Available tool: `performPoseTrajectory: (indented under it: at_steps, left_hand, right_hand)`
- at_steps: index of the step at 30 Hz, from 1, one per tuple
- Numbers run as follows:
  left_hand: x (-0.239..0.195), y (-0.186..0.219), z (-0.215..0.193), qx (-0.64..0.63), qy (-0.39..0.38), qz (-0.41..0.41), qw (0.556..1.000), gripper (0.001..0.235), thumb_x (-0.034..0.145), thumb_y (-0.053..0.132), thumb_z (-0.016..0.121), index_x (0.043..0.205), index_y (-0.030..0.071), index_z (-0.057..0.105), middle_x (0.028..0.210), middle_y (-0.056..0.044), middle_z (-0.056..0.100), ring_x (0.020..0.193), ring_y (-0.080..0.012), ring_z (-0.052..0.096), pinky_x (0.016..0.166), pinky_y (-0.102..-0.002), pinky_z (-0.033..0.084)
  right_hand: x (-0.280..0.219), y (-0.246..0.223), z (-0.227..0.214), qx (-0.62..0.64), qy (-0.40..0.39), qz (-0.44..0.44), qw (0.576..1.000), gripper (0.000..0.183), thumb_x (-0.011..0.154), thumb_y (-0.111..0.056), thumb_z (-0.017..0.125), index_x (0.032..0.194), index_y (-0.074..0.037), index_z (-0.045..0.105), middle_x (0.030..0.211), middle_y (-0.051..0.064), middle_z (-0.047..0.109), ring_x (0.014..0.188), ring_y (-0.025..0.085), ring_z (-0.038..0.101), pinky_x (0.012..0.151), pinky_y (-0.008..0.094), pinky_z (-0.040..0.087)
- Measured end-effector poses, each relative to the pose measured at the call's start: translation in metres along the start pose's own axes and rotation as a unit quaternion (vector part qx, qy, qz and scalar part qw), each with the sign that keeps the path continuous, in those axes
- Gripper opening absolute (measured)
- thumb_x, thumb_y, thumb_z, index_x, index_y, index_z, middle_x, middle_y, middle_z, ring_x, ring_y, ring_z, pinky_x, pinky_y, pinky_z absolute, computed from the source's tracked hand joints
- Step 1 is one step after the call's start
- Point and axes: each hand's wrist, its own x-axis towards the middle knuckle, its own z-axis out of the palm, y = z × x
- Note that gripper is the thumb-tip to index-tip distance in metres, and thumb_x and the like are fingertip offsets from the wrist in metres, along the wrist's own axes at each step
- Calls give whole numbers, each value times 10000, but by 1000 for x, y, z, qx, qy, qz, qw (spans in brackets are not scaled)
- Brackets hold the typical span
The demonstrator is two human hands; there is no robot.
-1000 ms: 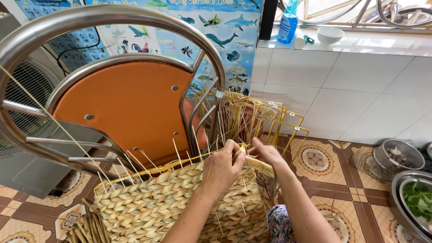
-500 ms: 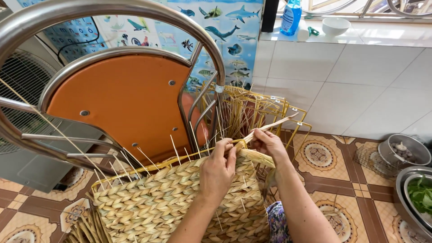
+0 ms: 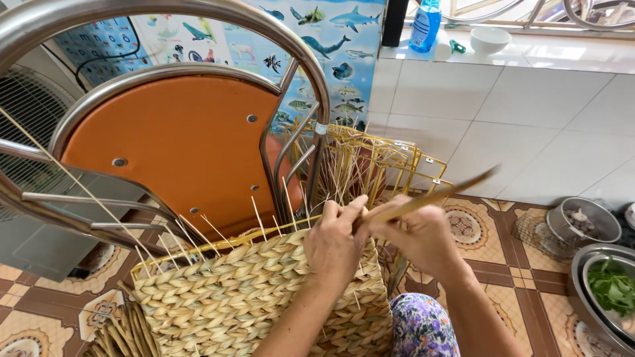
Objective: The person sits on the floor weaving a water hyacinth basket held on a metal frame. They take long woven strands, fold and thread them over the upright stakes along the basket rim, and press each new strand into place by hand, working around the top edge of the basket.
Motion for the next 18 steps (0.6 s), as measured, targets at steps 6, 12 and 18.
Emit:
performPoseTrajectory:
  at_steps: [6,12,18]
  left_hand:
    - [-6,-21,5,-139,-22,-94,986,269,984,342,582,1131,216,769,970,14,713,725,-141,701,616,-280,594]
    - [-5,-16,-17,-238,-25,-77,968,440,1034,447,464,1118,128,755,1036,-52,753,891,-185,725,775,-333,573]
    - [-12,-7,-15,-219,-88,-145,961,391,1019,429,453,1142,190,736,1029,1,737,829,-181,708,723,-351,591]
  right_hand:
    - [11,10,0,-39,-160,41,986,237,917,-169,704,1135,-88,751,1016,-10,778,911,95,719,802,256,582]
    - [26,25,-7,-119,-248,201,940,298,886,-236,734,1145,-92,758,922,54,798,811,196,720,763,349,599]
    - [47,38,4,-214,-239,-1,947,239,874,-189,729,1087,-91,775,947,47,781,858,181,735,777,334,579]
